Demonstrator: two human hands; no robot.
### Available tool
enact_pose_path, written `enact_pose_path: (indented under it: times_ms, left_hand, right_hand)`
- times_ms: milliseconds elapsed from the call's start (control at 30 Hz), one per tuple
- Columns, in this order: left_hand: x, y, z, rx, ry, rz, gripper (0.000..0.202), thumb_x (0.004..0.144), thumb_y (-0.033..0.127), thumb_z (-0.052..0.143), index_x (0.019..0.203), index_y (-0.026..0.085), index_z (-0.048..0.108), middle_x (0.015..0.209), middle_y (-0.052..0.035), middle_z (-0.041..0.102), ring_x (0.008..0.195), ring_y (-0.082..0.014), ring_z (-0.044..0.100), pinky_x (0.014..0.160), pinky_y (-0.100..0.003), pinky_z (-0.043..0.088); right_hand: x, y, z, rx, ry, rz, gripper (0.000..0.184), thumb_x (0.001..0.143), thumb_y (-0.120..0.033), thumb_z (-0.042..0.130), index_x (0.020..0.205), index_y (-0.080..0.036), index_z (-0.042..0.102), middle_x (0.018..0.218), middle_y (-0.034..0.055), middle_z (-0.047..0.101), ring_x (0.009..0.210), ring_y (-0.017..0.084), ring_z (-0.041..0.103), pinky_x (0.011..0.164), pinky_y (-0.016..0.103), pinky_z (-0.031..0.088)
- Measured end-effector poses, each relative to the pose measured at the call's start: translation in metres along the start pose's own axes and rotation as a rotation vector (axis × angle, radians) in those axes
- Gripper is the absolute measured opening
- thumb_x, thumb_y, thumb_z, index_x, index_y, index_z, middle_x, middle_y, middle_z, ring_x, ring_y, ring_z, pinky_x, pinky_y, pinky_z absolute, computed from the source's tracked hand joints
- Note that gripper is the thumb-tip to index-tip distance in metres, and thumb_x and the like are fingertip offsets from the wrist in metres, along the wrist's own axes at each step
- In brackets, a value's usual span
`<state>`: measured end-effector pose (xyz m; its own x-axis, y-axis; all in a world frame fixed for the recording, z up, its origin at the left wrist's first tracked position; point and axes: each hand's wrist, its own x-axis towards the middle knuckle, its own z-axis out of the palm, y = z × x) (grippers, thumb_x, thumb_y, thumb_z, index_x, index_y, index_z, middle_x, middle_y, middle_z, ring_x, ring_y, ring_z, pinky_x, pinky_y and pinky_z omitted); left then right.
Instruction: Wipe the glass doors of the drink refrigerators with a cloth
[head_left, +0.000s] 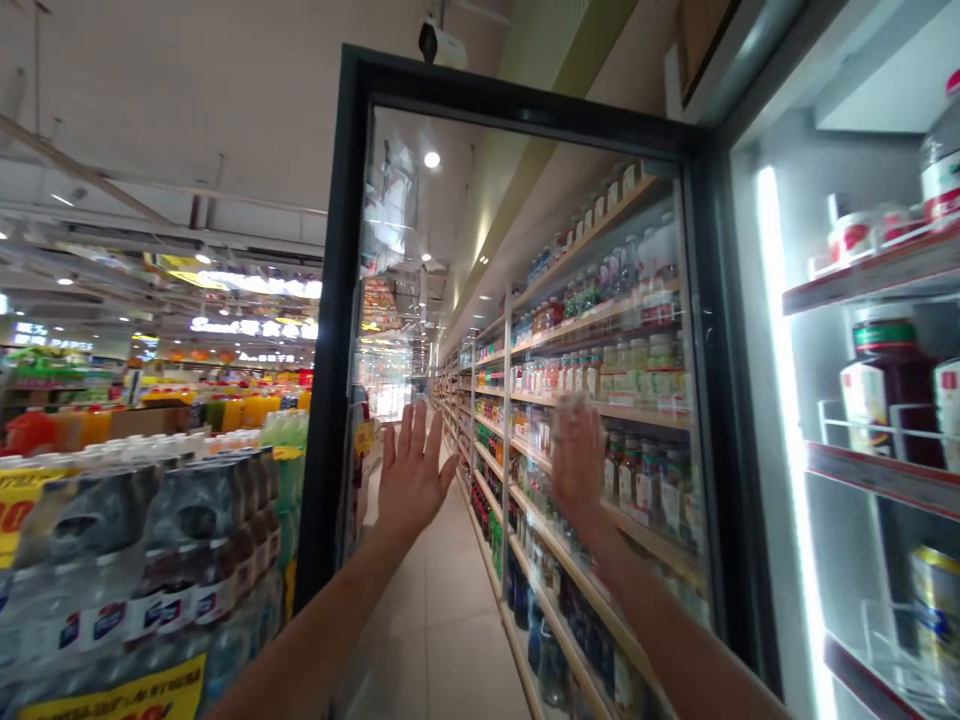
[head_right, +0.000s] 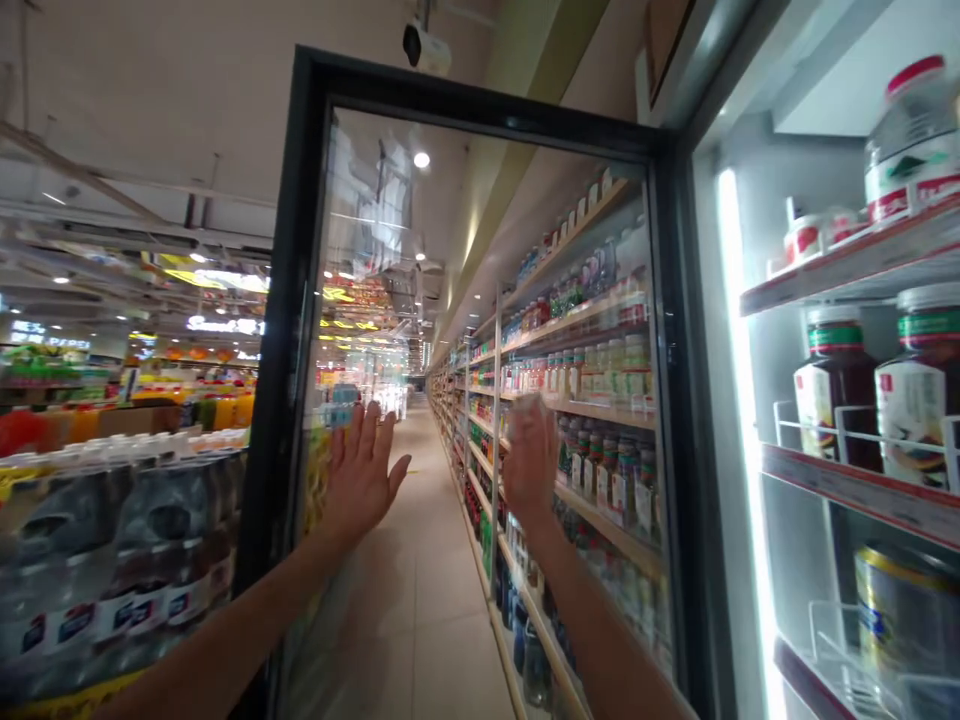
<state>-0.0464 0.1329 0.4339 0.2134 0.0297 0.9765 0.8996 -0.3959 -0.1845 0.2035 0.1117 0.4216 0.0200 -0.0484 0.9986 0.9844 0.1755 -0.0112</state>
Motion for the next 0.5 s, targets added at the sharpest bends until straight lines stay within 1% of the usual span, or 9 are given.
enact_pose_path:
  times_ms: [67,100,133,200,267,333,367,433,500]
  left_hand:
    - [0.000,0.000,0.000,-0.012,0.000,0.001,0.059,0.091,0.038,0.039,0.143,0.015,0.023,0.147,-0.0174,0.025,0.139,-0.0272,0.010,0.109,-0.054,0.020]
    - [0.000,0.000,0.000,-0.018,-0.002,0.001,0.059,0.091,0.038,0.039,0.143,0.015,0.023,0.147,-0.0177,0.025,0.139,-0.0274,0.010,0.109,-0.054,0.020]
    - [0.000,-0.001,0.001,-0.025,-0.006,0.001,0.059,0.091,0.038,0.039,0.143,0.014,0.024,0.147,-0.0181,0.025,0.139,-0.0276,0.010,0.109,-0.055,0.020]
    - [0.000,-0.001,0.001,-0.042,-0.010,0.003,0.059,0.091,0.037,0.040,0.143,0.014,0.023,0.147,-0.0186,0.024,0.139,-0.0282,0.010,0.109,-0.055,0.019]
    - [0.000,-0.001,0.002,-0.056,0.001,0.012,0.061,0.091,0.036,0.040,0.144,0.015,0.018,0.148,-0.0180,0.022,0.139,-0.0285,0.011,0.109,-0.056,0.019]
    - [0.000,-0.001,0.002,-0.057,0.021,0.018,0.064,0.090,0.035,0.041,0.145,0.017,0.012,0.149,-0.0166,0.020,0.139,-0.0288,0.011,0.109,-0.057,0.020]
    - [-0.001,-0.002,0.002,-0.057,0.029,0.026,0.065,0.090,0.034,0.041,0.146,0.018,0.010,0.149,-0.0160,0.021,0.139,-0.0290,0.012,0.108,-0.057,0.020]
    - [-0.002,-0.003,0.003,-0.058,0.035,0.066,0.067,0.090,0.033,0.041,0.146,0.018,0.006,0.147,-0.0154,0.025,0.138,-0.0291,0.014,0.109,-0.057,0.018]
    - [-0.003,-0.005,0.004,-0.052,0.035,0.139,0.068,0.090,0.033,0.041,0.146,0.018,0.006,0.146,-0.0147,0.029,0.137,-0.0287,0.019,0.110,-0.057,0.014]
  right_hand:
    - [-0.016,-0.014,0.004,0.037,-0.152,-0.271,0.052,0.084,-0.015,0.039,0.135,-0.027,0.043,0.143,0.0065,0.040,0.139,0.023,0.022,0.109,0.048,0.029]
    - [-0.019,-0.012,0.004,0.035,-0.193,-0.336,0.051,0.084,-0.015,0.040,0.132,-0.030,0.046,0.141,0.0047,0.043,0.138,0.022,0.025,0.109,0.046,0.029]
    - [-0.019,-0.004,0.002,0.015,-0.191,-0.319,0.049,0.085,-0.015,0.039,0.131,-0.031,0.047,0.140,0.0047,0.043,0.137,0.022,0.026,0.109,0.047,0.029]
    - [-0.011,0.021,-0.004,-0.062,-0.064,-0.072,0.047,0.087,-0.018,0.036,0.133,-0.027,0.045,0.143,0.0097,0.039,0.137,0.024,0.026,0.106,0.052,0.030]
    - [0.001,0.037,-0.008,-0.108,0.144,0.227,0.049,0.089,-0.021,0.032,0.137,-0.020,0.039,0.146,0.0161,0.031,0.138,0.028,0.023,0.104,0.057,0.030]
    - [0.002,0.029,-0.006,-0.093,0.211,0.289,0.050,0.089,-0.021,0.030,0.139,-0.017,0.036,0.148,0.0173,0.026,0.139,0.029,0.020,0.104,0.057,0.030]
    - [-0.002,0.017,-0.004,-0.071,0.172,0.218,0.050,0.089,-0.019,0.031,0.139,-0.019,0.035,0.149,0.0159,0.025,0.140,0.028,0.019,0.105,0.056,0.030]
    - [-0.018,-0.010,0.002,-0.026,0.049,-0.039,0.052,0.087,-0.015,0.034,0.138,-0.023,0.037,0.148,0.0110,0.029,0.140,0.025,0.017,0.107,0.051,0.031]
    - [-0.036,-0.019,0.004,0.002,-0.082,-0.316,0.050,0.085,-0.015,0.039,0.132,-0.029,0.044,0.143,0.0042,0.039,0.139,0.023,0.021,0.109,0.046,0.032]
